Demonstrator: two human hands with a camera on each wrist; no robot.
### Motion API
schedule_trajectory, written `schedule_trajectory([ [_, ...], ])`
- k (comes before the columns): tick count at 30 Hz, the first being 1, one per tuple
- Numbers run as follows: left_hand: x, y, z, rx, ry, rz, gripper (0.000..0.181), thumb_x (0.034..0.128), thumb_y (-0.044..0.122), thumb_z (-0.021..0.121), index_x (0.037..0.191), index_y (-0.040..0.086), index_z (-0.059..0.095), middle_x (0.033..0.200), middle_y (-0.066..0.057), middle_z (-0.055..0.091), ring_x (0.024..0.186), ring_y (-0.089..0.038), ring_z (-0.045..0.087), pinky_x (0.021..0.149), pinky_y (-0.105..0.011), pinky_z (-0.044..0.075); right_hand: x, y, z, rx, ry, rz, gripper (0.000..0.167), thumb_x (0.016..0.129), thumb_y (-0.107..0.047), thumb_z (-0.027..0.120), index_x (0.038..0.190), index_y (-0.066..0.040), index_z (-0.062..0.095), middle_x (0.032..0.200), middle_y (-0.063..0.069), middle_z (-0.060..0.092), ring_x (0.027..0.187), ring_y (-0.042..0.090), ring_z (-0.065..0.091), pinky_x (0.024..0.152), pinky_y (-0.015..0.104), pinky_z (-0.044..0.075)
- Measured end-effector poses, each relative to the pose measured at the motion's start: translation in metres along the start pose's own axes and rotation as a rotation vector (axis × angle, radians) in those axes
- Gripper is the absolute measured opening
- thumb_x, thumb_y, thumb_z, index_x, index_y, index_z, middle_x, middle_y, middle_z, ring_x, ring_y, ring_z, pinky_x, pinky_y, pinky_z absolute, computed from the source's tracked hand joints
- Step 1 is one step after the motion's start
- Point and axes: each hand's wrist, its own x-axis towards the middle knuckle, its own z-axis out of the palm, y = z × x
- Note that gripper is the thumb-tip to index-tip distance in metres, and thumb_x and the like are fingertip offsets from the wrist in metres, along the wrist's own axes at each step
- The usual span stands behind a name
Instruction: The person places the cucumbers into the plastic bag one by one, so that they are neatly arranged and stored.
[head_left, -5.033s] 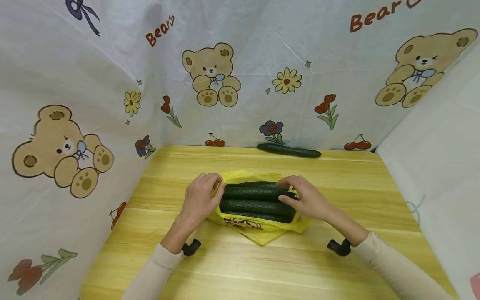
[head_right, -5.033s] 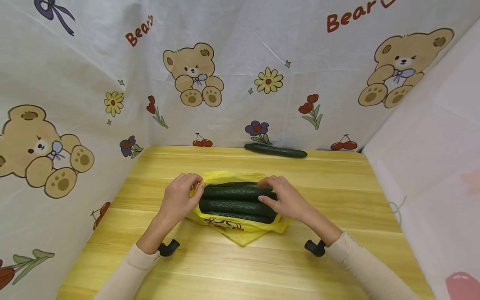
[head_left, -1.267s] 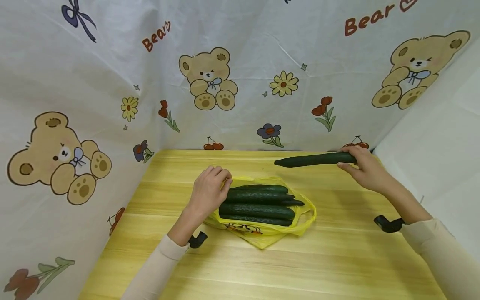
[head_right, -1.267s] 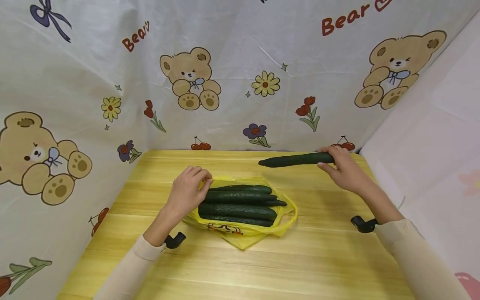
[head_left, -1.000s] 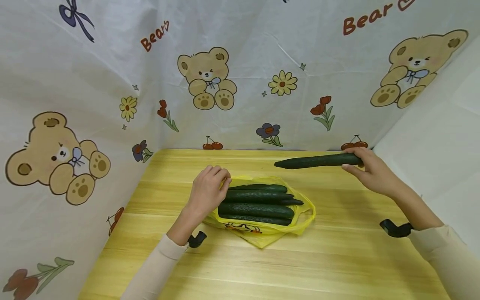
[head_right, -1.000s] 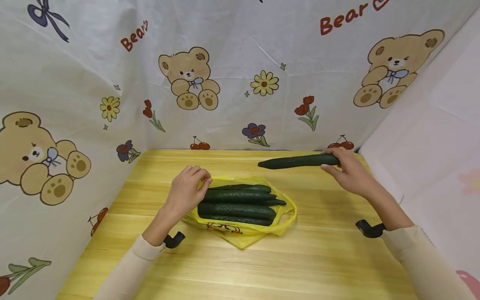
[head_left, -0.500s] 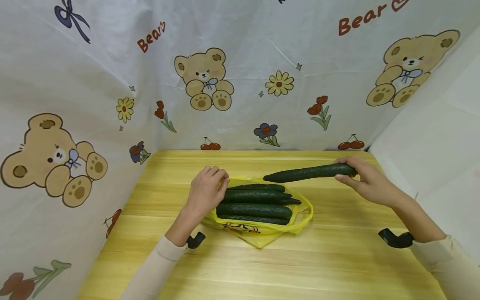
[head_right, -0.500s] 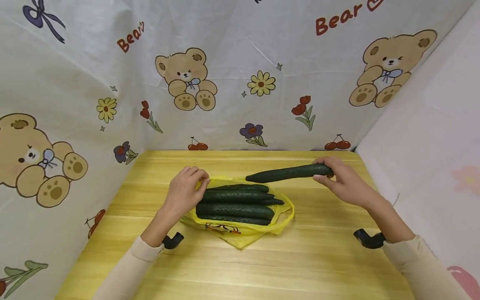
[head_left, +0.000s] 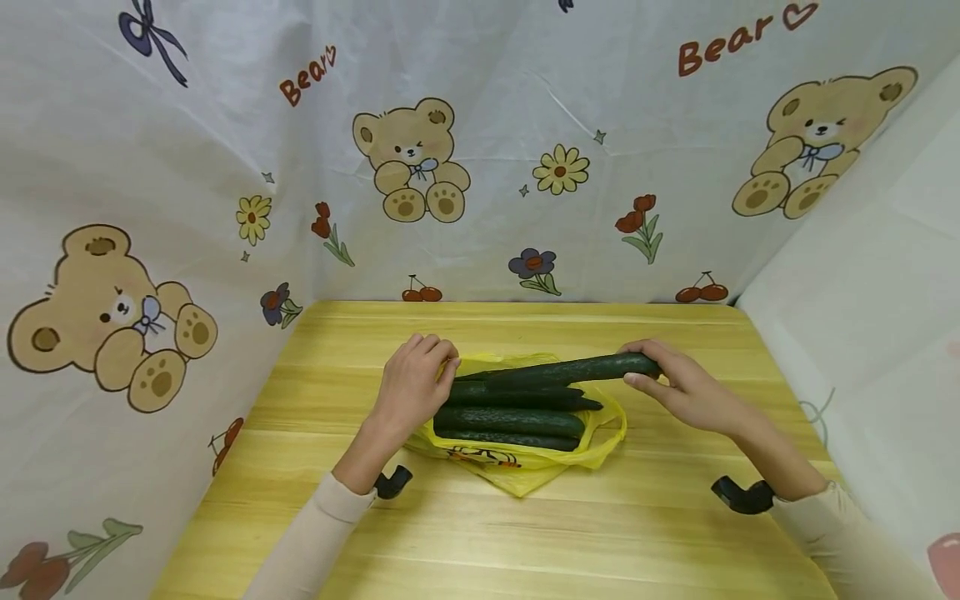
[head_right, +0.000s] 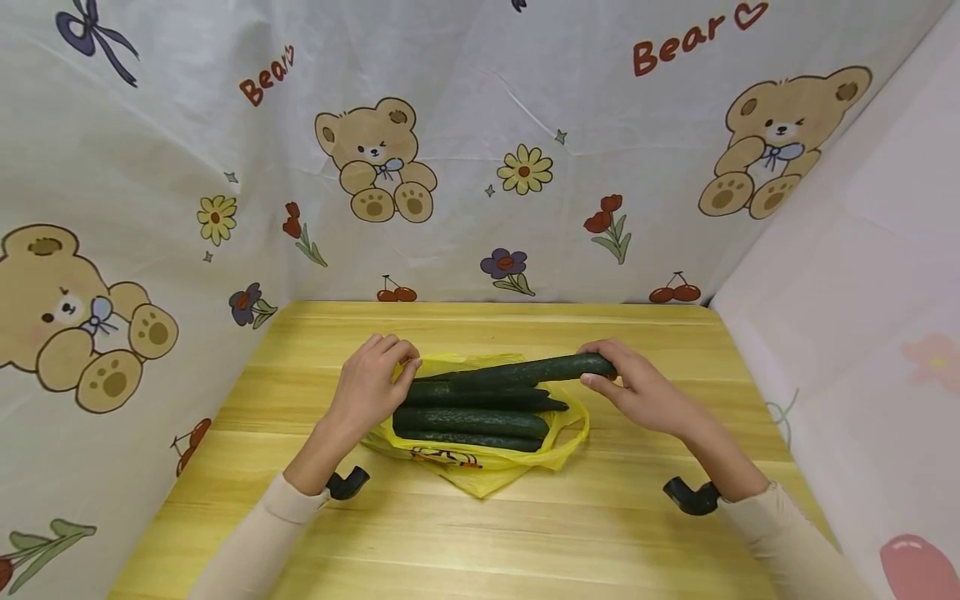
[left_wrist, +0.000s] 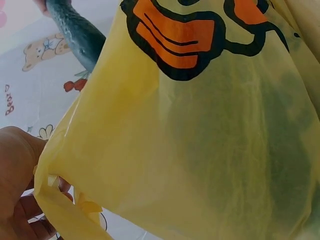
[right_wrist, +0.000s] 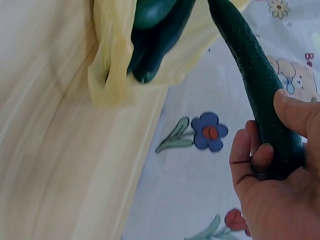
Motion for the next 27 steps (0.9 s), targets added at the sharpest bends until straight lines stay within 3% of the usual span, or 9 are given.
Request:
schedule_trajectory([
  [12,0.002,0.0,0.0,-0.005,0.015,0.003,0.006,0.1013,0.02,0.077,0.097,0.017,0.075,0.092,0.0,0.072,0.08,-0.019,0.057,0.071,-0.033,0.051,0.034,-0.018,0.046,0.03,-0.059,-0.03,0.028,0.112,-0.017,0.057,0.14,-0.009,0.059,0.132,0.01,0.064,0.104,0.018,0.057,0.084,0.031,0.049],
  [22,0.004,-0.001,0.001,-0.014,-0.007,-0.014,0.007,0.1032,0.02,0.074,0.097,0.017,0.074,0.092,0.001,0.071,0.081,-0.019,0.058,0.072,-0.033,0.051,0.059,-0.036,0.095,-0.103,-0.088,-0.107,0.036,0.113,-0.021,0.056,0.145,-0.003,0.055,0.136,0.011,0.061,0.115,0.02,0.056,0.096,0.042,0.051],
  [27,0.005,-0.002,0.001,-0.008,0.006,-0.026,0.006,0.1027,0.02,0.075,0.097,0.017,0.074,0.093,0.0,0.072,0.082,-0.02,0.059,0.073,-0.034,0.052,0.061,-0.035,0.105,-0.213,-0.066,-0.106,0.04,0.109,-0.026,0.064,0.144,-0.007,0.059,0.137,0.007,0.065,0.109,0.018,0.051,0.091,0.039,0.049],
])
